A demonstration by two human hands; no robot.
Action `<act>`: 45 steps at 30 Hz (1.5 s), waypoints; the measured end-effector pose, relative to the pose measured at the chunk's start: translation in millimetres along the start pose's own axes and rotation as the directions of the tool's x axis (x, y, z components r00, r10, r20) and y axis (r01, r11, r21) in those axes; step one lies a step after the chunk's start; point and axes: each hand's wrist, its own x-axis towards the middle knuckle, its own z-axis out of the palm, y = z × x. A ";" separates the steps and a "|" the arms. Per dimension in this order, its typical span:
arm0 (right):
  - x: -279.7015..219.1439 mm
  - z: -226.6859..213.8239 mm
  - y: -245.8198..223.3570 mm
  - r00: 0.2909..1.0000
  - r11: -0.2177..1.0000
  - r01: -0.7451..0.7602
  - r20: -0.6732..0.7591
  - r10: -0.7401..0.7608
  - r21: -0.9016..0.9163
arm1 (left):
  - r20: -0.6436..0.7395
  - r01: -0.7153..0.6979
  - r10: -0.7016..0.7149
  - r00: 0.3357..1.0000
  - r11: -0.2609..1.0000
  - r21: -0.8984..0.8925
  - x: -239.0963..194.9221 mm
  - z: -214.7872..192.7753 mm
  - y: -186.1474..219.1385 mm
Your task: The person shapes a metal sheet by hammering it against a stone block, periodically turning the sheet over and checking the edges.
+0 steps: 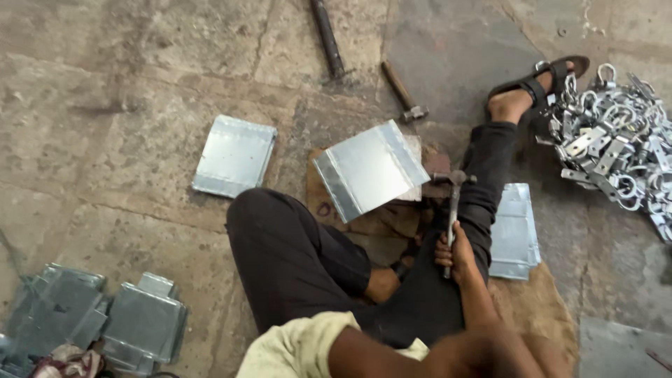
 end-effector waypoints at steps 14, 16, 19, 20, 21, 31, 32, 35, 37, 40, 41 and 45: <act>-28.6 38.5 15.3 0.927 0.901 0.238 -0.191 -0.322 -0.363 | -0.654 0.641 0.026 0.756 -0.233 0.731 -81.4 -397.0 -27.0; -36.2 53.6 14.1 0.905 0.864 0.294 -0.173 -0.390 -0.410 | -0.620 0.584 0.055 0.783 -0.412 0.700 -102.2 -432.5 -36.8; -49.6 72.2 16.3 0.829 0.714 0.316 -0.183 -0.528 -0.625 | -0.806 0.746 0.027 0.592 -0.396 0.535 -114.4 -450.2 -43.4; -47.5 76.8 14.2 0.831 0.715 0.321 -0.177 -0.527 -0.621 | -0.833 0.787 0.022 0.553 -0.340 0.514 -114.2 -454.9 -43.8; -48.8 77.4 15.3 0.833 0.717 0.326 -0.171 -0.526 -0.617 | -0.858 0.825 0.013 0.514 -0.283 0.490 -116.9 -457.7 -47.0; -23.3 63.0 20.0 0.877 0.773 0.388 -0.055 -0.477 -0.502 | -0.780 0.791 0.330 0.532 0.134 0.596 -154.8 -486.0 -98.5; -24.8 62.3 18.9 0.886 0.791 0.371 -0.071 -0.459 -0.488 | -0.774 0.798 0.424 0.470 0.171 0.578 -156.7 -487.6 -106.7; -27.5 61.6 15.7 0.890 0.808 0.342 -0.110 -0.442 -0.479 | -0.875 0.868 0.342 0.342 0.242 0.434 -160.5 -475.6 -134.3; -22.1 67.3 14.5 0.887 0.796 0.355 -0.093 -0.453 -0.490 | -0.874 0.804 0.330 0.357 0.368 0.468 -154.8 -447.4 -150.4; -25.5 61.5 16.0 0.900 0.811 0.345 -0.077 -0.428 -0.472 | -0.975 0.966 0.065 0.212 0.135 0.219 -158.2 -395.4 -143.5; -23.5 61.1 16.3 0.909 0.824 0.328 -0.083 -0.409 -0.462 | -0.963 0.965 0.064 0.261 0.005 0.262 -159.6 -381.3 -137.8; -20.3 53.8 17.8 0.897 0.786 0.366 -0.037 -0.441 -0.497 | -0.853 0.878 0.210 0.478 -0.138 0.458 -156.1 -353.6 -127.5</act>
